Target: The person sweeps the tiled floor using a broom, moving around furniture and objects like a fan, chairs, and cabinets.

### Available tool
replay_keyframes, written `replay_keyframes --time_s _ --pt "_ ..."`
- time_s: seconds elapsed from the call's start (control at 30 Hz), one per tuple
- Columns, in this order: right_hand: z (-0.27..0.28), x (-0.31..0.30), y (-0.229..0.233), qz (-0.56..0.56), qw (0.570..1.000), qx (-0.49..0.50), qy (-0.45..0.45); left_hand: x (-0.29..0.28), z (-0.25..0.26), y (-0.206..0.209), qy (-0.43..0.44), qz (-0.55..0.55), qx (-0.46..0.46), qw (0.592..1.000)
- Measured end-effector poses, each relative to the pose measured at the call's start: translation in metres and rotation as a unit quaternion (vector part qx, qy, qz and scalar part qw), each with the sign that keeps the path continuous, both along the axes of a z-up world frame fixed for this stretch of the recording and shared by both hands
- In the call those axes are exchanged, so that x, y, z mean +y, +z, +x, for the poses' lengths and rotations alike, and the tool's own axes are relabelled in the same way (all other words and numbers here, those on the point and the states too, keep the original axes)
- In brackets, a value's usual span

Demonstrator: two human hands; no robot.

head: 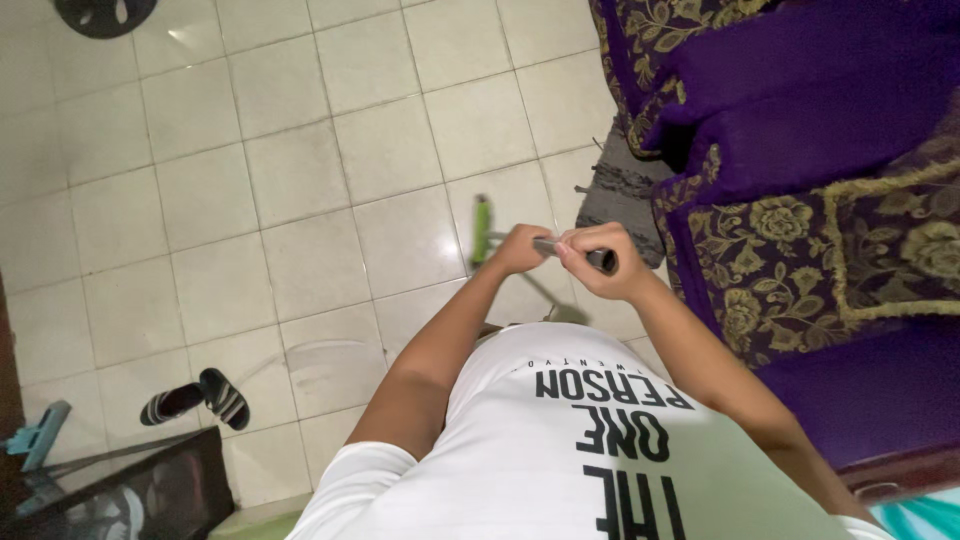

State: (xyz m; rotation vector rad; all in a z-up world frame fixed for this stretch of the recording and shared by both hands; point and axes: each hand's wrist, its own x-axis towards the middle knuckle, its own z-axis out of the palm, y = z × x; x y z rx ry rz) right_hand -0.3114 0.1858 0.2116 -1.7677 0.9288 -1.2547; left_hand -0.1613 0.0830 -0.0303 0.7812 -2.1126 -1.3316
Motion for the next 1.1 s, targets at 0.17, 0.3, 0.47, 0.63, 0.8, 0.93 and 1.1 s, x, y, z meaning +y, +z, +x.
replay_keyframes --time_s 0.17,0.3,0.47,0.63,0.8,0.93,1.1 --pt "-0.012 0.009 0.007 -0.022 0.990 0.122 0.059 0.029 -0.070 -0.005 -0.125 0.117 0.099 0.980" --pt "-0.009 0.018 -0.014 -0.053 0.980 0.150 0.117 0.055 -0.074 0.009 -0.137 0.245 0.127 0.951" --pt "-0.053 0.035 -0.021 -0.018 0.989 0.128 0.070 0.067 -0.093 0.027 -0.047 0.170 0.021 0.984" --pt "-0.088 0.046 -0.030 0.024 0.995 -0.016 0.098 0.079 -0.074 0.012 -0.001 0.056 -0.138 0.989" --pt "-0.075 0.048 -0.094 0.102 0.981 -0.126 0.109 0.088 -0.022 0.005 0.071 -0.003 -0.261 0.963" --pt "-0.040 0.068 -0.135 0.154 0.977 -0.127 0.071 0.116 0.023 0.008 0.207 0.035 -0.221 0.952" --pt "-0.029 0.073 -0.103 0.147 0.975 -0.111 0.126 0.131 0.044 -0.006 0.261 0.028 -0.188 0.946"
